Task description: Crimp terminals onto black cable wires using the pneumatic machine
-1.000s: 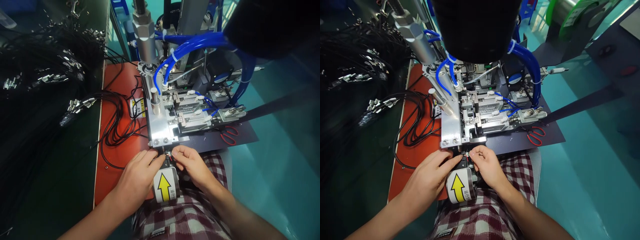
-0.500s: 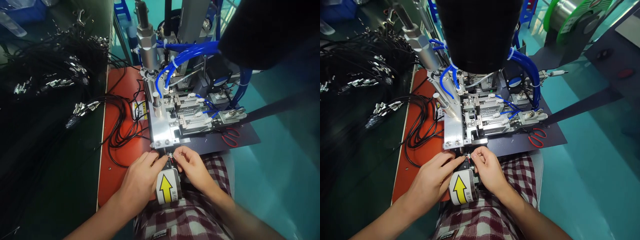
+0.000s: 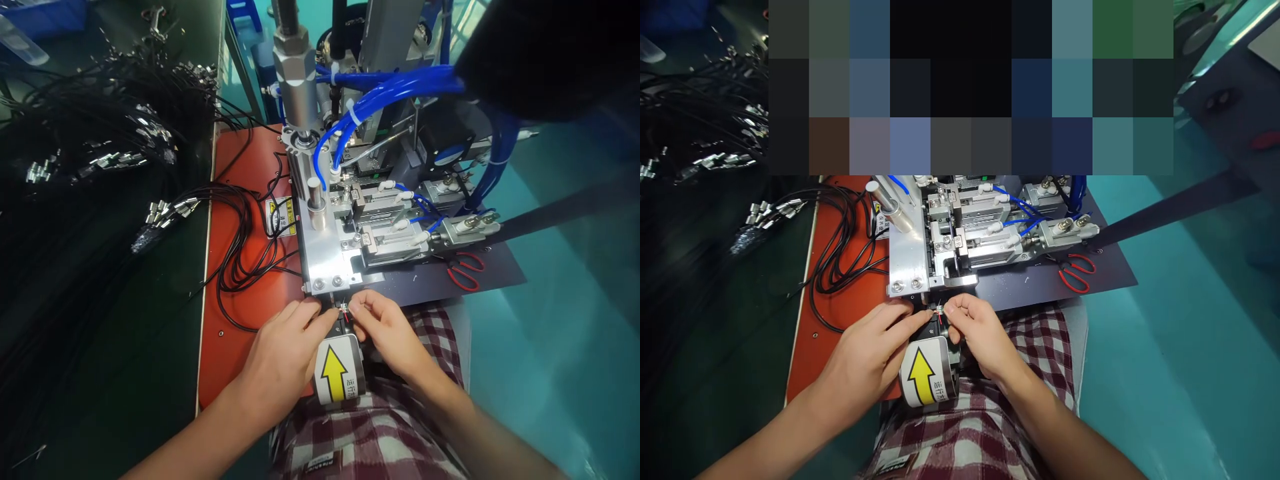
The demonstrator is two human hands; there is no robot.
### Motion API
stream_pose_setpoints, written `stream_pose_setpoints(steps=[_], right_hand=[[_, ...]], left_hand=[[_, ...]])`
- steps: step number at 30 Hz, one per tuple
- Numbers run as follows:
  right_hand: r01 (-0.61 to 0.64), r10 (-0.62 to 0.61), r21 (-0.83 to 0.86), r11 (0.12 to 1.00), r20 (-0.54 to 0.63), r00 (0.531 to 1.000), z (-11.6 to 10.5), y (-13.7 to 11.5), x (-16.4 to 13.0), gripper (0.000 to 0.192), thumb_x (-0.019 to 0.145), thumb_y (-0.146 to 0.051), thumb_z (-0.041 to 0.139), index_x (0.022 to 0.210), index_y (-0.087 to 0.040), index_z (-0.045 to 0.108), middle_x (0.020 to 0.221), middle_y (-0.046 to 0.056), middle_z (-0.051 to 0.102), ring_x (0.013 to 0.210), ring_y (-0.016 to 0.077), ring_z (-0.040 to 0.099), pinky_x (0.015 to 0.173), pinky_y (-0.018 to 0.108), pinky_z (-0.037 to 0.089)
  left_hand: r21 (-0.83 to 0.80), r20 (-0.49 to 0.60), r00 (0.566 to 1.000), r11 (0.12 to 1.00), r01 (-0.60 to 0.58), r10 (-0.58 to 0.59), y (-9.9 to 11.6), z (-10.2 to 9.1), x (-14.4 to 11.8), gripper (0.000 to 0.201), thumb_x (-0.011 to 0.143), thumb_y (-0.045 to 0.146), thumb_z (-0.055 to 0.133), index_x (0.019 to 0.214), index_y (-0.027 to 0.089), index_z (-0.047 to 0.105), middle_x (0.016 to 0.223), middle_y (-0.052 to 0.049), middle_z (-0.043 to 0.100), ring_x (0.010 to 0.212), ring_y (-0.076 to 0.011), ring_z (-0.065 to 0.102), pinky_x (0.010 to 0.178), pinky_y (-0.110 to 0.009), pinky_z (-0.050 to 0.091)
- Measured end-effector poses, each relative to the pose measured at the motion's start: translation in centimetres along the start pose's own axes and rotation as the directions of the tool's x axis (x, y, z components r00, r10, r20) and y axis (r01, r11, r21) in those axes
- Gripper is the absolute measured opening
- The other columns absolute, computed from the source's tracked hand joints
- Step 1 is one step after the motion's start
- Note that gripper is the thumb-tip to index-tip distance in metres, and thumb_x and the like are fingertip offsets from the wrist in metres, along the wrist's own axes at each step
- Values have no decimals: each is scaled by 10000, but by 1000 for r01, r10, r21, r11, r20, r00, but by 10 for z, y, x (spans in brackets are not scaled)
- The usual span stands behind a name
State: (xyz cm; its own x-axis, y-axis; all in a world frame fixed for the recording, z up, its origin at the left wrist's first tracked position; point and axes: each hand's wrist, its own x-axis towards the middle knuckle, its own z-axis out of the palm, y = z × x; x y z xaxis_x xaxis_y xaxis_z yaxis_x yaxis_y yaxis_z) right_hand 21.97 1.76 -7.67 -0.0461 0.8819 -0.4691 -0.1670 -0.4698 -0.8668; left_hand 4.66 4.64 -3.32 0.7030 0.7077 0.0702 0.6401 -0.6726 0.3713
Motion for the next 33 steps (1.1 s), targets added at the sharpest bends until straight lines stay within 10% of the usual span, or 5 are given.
stream_pose_setpoints(steps=[11, 18, 26, 33], right_hand=[[-15, -3, -150, 989, -121, 993, 6, 4, -16, 287, 765, -431, 629, 705, -152, 605, 585, -23, 501, 479, 91, 371, 441, 227, 283], [280, -473, -688, 670, -104, 875, 6, -8, -20, 157, 850, -247, 528, 731, -189, 612, 668, 10, 574, 596, 140, 504, 574, 253, 384], [38, -56, -223, 974, -72, 996, -3, 1, -4, 221, 847, -381, 536, 763, -178, 559, 532, -56, 430, 429, 95, 377, 415, 224, 286], [151, -201, -256, 955, -184, 962, 8, -3, 1, 258, 815, -405, 562, 748, -159, 599, 575, -21, 488, 496, 113, 407, 466, 240, 338]], left_hand=[[-3, 3, 998, 998, 57, -57, 2, 6, -1, 313, 866, 132, 414, 1065, 136, 656, 841, -91, 617, 723, -215, 579, 594, -314, 521], [8, 19, 997, 997, 74, -74, 2, 3, 0, 318, 859, 121, 431, 1078, 137, 661, 835, -87, 616, 723, -220, 585, 596, -325, 530], [-11, 69, 992, 994, 107, -106, 3, 4, -1, 314, 849, 115, 451, 1077, 143, 664, 856, -91, 616, 753, -224, 590, 629, -333, 539], [-24, 65, 992, 994, 110, -108, 3, 5, 0, 320, 843, 98, 440, 1066, 139, 667, 861, -95, 613, 757, -234, 588, 622, -348, 535]])
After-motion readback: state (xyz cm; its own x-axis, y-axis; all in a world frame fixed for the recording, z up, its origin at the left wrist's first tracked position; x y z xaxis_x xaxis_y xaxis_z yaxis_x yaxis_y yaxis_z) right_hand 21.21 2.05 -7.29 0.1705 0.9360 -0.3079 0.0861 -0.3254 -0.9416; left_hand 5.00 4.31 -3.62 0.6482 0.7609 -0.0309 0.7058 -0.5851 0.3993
